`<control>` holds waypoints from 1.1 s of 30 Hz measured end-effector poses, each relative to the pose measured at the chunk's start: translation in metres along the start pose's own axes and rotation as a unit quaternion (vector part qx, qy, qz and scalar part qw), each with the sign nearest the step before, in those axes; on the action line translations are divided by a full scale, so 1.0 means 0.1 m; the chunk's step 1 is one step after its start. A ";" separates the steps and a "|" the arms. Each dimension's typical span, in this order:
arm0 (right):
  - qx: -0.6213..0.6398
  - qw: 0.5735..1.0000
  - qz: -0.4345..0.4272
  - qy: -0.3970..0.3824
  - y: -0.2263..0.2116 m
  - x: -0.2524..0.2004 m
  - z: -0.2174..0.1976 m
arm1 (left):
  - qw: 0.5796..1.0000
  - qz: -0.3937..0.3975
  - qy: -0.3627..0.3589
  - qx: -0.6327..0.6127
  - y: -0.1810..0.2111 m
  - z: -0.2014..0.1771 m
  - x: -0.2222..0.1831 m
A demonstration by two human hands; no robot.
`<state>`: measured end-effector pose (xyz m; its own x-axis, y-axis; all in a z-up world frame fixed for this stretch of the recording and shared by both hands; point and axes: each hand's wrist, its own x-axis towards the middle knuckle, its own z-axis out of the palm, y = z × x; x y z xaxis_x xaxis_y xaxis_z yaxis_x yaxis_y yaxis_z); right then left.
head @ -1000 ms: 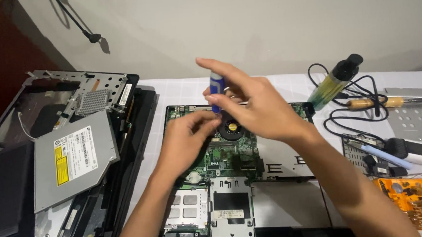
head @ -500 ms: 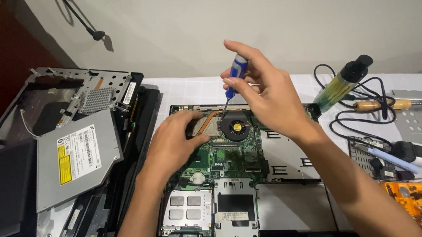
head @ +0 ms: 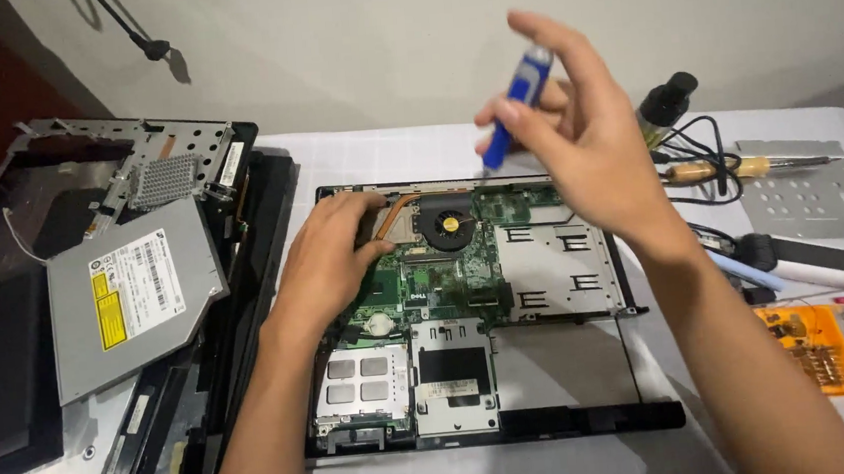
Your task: Disassembling internal components of a laptop, including removing screws, the battery, and the optical drive.
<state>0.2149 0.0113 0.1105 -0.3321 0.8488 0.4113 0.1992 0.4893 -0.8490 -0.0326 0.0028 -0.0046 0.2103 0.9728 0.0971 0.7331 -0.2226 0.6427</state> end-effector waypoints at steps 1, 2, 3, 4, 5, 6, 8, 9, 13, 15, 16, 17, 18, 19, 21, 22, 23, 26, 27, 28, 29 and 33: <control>-0.001 1.000 0.001 0.000 -0.01 -0.07 0.00 | 1.000 0.000 -0.001 -0.001 0.06 -0.04 -0.02; 0.009 0.999 0.031 0.000 -0.02 -0.14 -0.01 | 0.999 -0.028 -0.014 -0.004 0.13 -0.08 -0.04; 0.019 0.998 0.058 -0.001 -0.03 -0.19 -0.02 | 0.998 -0.055 -0.024 -0.006 0.19 -0.13 -0.05; 0.018 0.998 0.056 -0.001 -0.08 -0.24 -0.01 | 0.998 -0.054 -0.023 -0.007 0.22 -0.14 -0.03; 0.019 0.996 0.083 0.021 -0.12 -0.30 0.00 | 0.998 -0.059 -0.019 -0.006 0.25 -0.14 -0.04; 0.021 0.993 0.110 0.043 -0.15 -0.36 0.01 | 0.998 -0.064 -0.015 -0.006 0.28 -0.14 -0.05; 0.033 0.994 0.087 0.054 -0.02 -0.49 -0.04 | 1.000 -0.012 0.023 -0.004 0.10 -0.04 -0.05; 0.035 0.995 0.063 0.070 0.03 -0.58 -0.15 | 0.997 0.050 0.061 -0.010 0.08 0.06 0.01; -0.005 0.984 0.119 0.136 0.00 -0.87 -0.60 | 0.987 0.150 0.061 -0.008 0.06 0.18 0.01; 0.028 0.973 0.142 0.177 0.06 -1.05 -0.89 | 0.988 0.139 0.060 0.021 0.04 0.21 0.00; 0.021 0.970 0.150 0.191 -0.04 -1.16 -0.99 | 0.987 0.151 0.047 0.014 0.14 0.19 -0.01; -0.042 0.966 0.167 0.190 -0.12 -1.26 -1.09 | 0.990 0.132 0.042 0.019 0.22 0.16 -0.04; -0.103 0.959 0.186 0.189 -0.21 -1.36 -1.17 | 0.992 0.114 0.037 0.026 0.30 0.12 -0.07; -0.106 0.956 0.189 0.197 -0.24 -1.46 -1.27 | 0.992 0.122 0.031 0.023 0.32 0.13 -0.07; -0.207 0.921 0.302 0.135 -0.29 -1.65 -1.44 | 0.992 0.111 0.042 0.038 0.34 0.13 -0.09; -0.208 0.918 0.305 0.141 -0.34 -1.67 -1.42 | 0.992 0.117 0.038 0.036 0.41 0.12 -0.10; -0.256 0.859 0.425 0.126 -0.37 -1.66 -1.39 | 0.995 0.085 0.022 0.039 0.46 0.10 -0.11; -0.363 0.759 0.536 0.069 -0.19 -1.80 -1.43 | 0.998 0.046 0.004 0.036 0.53 0.09 -0.12; -0.426 0.731 0.533 0.030 -0.08 -1.87 -1.46 | 0.999 0.041 0.000 0.028 0.55 0.09 -0.11; -0.425 0.733 0.531 0.031 -0.02 -1.88 -1.46 | 0.999 0.041 0.002 0.030 0.51 0.10 -0.11; -0.437 0.724 0.534 0.017 0.02 -1.91 -1.46 | 0.999 0.039 -0.004 0.034 0.49 0.12 -0.10; -0.437 0.702 0.562 -0.003 0.09 -1.89 -1.41 | 0.998 0.012 -0.022 0.056 0.48 0.16 -0.07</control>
<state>0.4095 -0.1170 0.0718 0.4853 0.7974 -0.3586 0.8273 -0.5515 -0.1067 0.0116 -0.0158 0.0137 0.2554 0.9638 0.0763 0.7948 -0.2542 0.5510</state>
